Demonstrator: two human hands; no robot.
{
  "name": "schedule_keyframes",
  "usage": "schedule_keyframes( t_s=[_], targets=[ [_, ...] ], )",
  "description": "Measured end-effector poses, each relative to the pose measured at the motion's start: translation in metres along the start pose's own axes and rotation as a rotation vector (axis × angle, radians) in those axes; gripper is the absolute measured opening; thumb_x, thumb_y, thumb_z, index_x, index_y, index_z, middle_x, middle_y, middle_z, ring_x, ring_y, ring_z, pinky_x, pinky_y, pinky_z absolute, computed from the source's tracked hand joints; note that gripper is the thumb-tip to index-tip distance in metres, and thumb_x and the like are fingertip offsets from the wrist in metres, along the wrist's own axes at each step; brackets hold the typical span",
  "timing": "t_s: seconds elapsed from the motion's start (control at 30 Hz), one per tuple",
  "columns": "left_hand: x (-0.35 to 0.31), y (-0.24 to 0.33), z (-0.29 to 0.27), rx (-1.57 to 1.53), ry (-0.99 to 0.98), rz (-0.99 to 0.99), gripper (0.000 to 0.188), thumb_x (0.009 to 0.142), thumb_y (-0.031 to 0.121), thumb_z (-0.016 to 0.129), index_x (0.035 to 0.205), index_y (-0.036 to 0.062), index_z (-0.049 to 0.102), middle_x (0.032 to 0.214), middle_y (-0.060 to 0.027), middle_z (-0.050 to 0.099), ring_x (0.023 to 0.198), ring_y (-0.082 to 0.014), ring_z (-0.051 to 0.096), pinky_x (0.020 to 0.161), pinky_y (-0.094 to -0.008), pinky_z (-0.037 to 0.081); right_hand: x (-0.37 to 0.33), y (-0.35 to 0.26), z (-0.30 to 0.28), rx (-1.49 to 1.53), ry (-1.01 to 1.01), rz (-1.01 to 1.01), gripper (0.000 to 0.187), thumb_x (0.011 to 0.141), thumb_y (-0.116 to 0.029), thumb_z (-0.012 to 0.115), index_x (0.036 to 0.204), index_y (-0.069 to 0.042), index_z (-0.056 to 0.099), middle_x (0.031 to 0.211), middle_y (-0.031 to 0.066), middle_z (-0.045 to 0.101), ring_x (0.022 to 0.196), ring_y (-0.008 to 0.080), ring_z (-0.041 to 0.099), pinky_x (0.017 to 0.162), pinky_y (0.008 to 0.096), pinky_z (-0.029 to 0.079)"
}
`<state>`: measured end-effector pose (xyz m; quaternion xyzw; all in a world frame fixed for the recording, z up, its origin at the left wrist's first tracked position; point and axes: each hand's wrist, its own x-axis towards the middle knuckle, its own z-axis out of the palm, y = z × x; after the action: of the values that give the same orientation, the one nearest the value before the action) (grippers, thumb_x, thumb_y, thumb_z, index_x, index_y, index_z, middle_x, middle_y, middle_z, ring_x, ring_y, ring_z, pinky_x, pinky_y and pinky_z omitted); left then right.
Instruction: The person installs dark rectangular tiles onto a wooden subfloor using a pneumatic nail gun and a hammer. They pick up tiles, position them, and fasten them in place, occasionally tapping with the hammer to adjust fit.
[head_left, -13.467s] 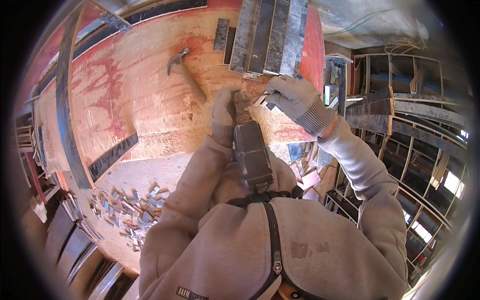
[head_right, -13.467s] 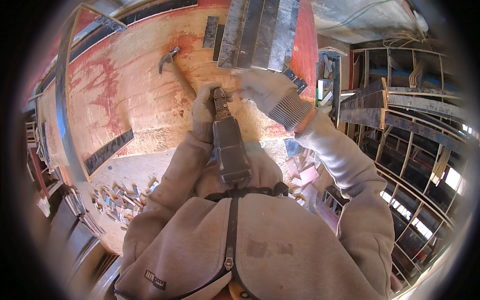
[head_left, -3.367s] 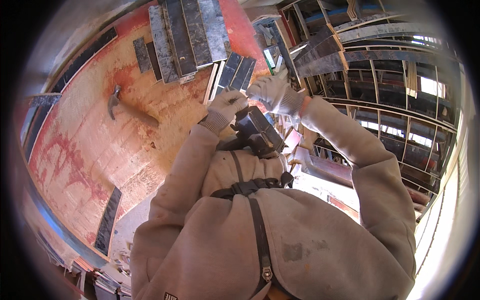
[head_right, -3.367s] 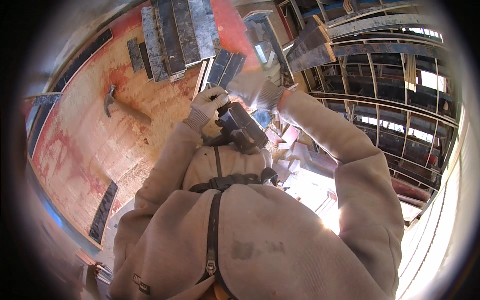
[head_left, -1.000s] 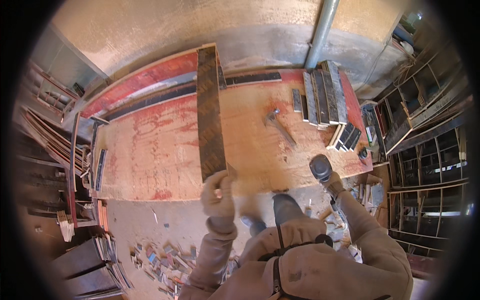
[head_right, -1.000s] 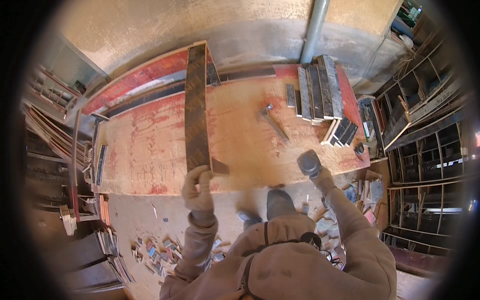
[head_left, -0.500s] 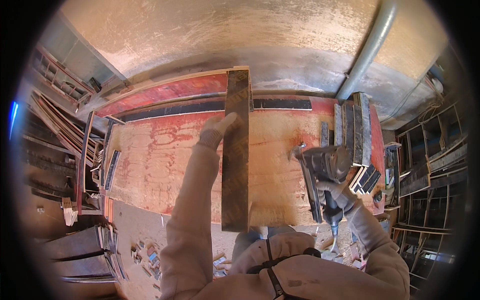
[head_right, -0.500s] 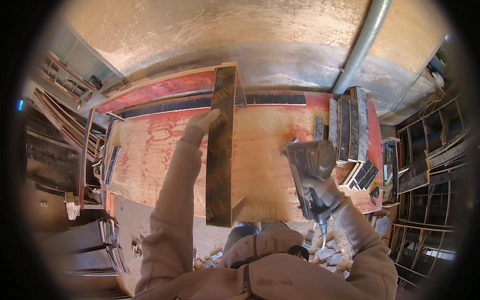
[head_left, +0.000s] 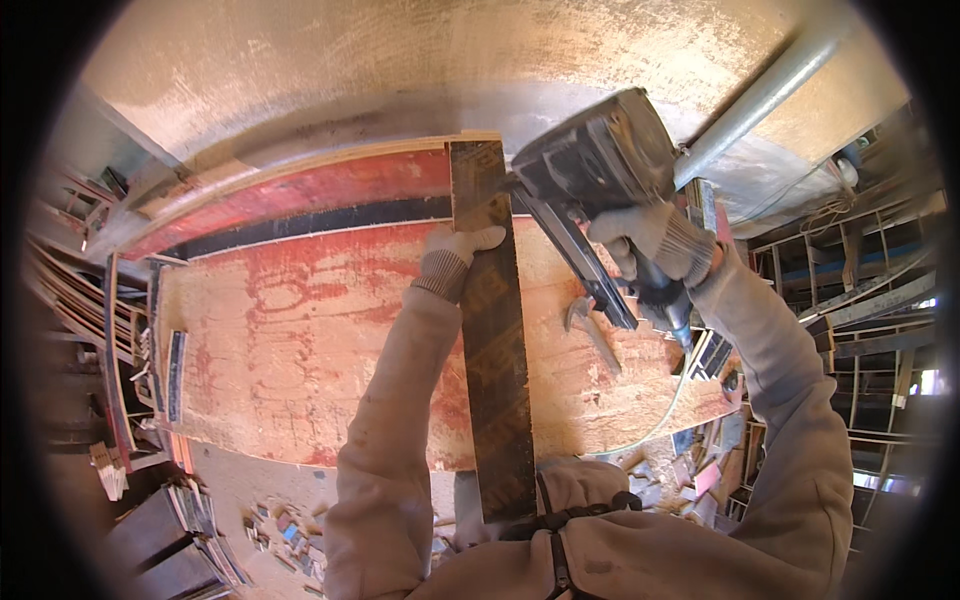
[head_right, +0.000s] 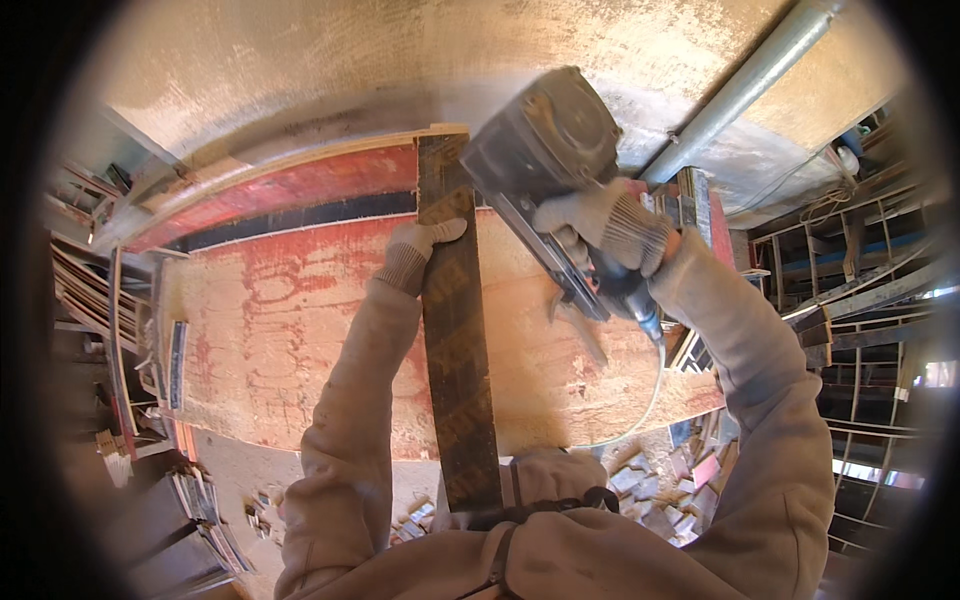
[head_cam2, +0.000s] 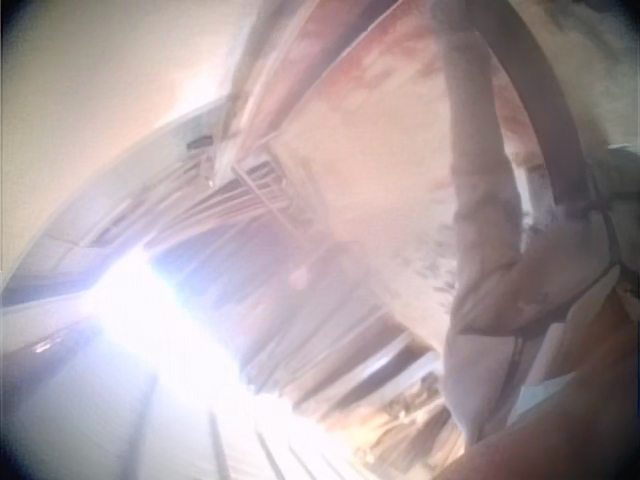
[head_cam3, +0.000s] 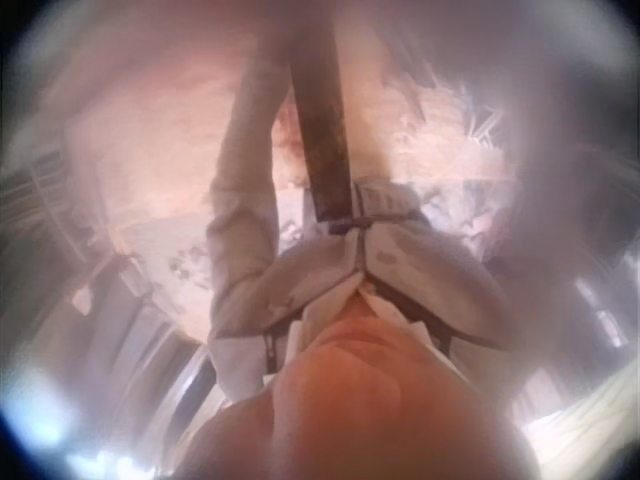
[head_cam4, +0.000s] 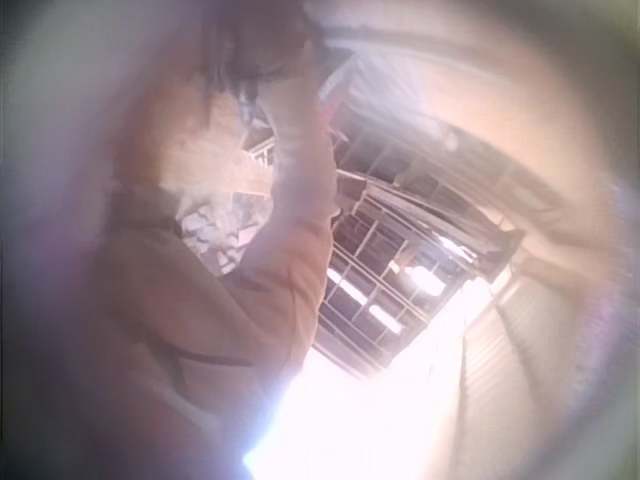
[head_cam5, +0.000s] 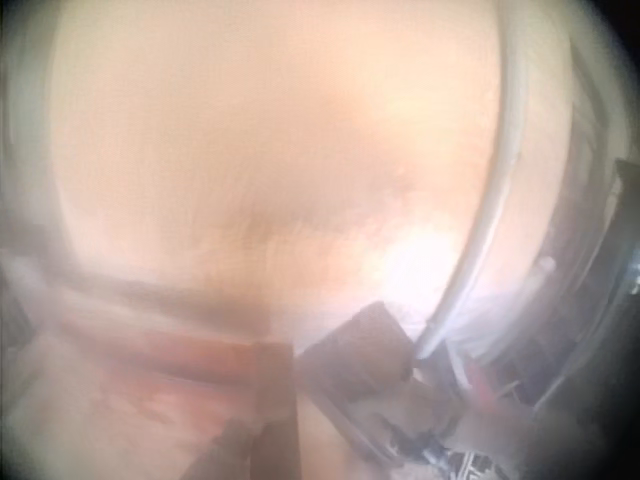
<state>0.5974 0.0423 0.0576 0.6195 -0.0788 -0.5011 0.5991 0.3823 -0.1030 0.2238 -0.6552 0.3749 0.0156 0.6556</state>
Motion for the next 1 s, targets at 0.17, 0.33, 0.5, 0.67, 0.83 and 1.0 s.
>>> schedule_keyframes(
  t_s=[0.17,0.33,0.5,0.67,0.83,1.0],
  targets=[
    [0.009,-0.006,0.000,0.133,0.103,0.042,0.039,0.077,0.014,0.093,0.108,-0.0023,0.077,0.096,-0.0133,0.078,0.079,-0.0229,0.075,0.071,-0.0368,0.063,0.021,-0.018,0.010,-0.076,0.015,0.059,0.018,0.084,-0.013,0.074,0.073,-0.005,0.062,0.062,0.0046,0.057,0.048,0.0167,0.056,0.045,0.0321,0.048],
    [0.011,-0.008,-0.001,0.172,0.138,0.073,0.038,0.076,0.014,0.093,0.106,-0.0036,0.077,0.095,-0.0132,0.078,0.076,-0.0228,0.075,0.069,-0.0359,0.062,0.035,-0.031,0.015,-0.182,-0.010,0.058,0.015,0.085,-0.013,0.072,0.075,-0.006,0.063,0.060,0.0045,0.055,0.047,0.0160,0.053,0.045,0.0323,0.048],
    [0.004,-0.008,-0.001,0.088,0.080,0.084,0.037,0.077,0.015,0.093,0.104,-0.0043,0.077,0.093,-0.0134,0.078,0.077,-0.0221,0.075,0.069,-0.0362,0.062,0.033,-0.043,0.011,-0.213,0.046,0.098,0.015,0.084,-0.013,0.073,0.076,-0.003,0.066,0.062,0.0056,0.058,0.047,0.0163,0.057,0.044,0.0330,0.049],
    [0.007,-0.010,-0.002,0.242,0.161,0.105,0.035,0.078,0.014,0.091,0.104,-0.0043,0.077,0.093,-0.0130,0.078,0.077,-0.0218,0.075,0.069,-0.0360,0.062,0.023,-0.041,0.011,-0.197,0.040,0.141,0.013,0.086,-0.014,0.073,0.081,-0.002,0.069,0.064,0.0055,0.060,0.050,0.0155,0.058,0.045,0.0322,0.049],
    [0.001,-0.007,0.001,0.014,0.042,0.094,0.034,0.079,0.013,0.091,0.107,-0.0024,0.077,0.092,-0.0126,0.078,0.077,-0.0219,0.075,0.069,-0.0362,0.062,0.021,-0.043,0.005,-0.197,0.040,0.123,0.010,0.085,-0.013,0.072,0.086,-0.003,0.070,0.062,0.0032,0.055,0.049,0.0145,0.054,0.044,0.0319,0.048],
    [-0.013,0.004,0.005,-0.001,0.051,0.057,0.034,0.080,0.012,0.090,0.108,-0.0022,0.077,0.092,-0.0129,0.077,0.076,-0.0223,0.075,0.068,-0.0364,0.062,0.033,-0.057,-0.003,-0.196,-0.008,0.014,0.010,0.083,-0.013,0.069,0.079,-0.006,0.063,0.062,0.0020,0.054,0.047,0.0136,0.051,0.043,0.0298,0.046]
  ],
)
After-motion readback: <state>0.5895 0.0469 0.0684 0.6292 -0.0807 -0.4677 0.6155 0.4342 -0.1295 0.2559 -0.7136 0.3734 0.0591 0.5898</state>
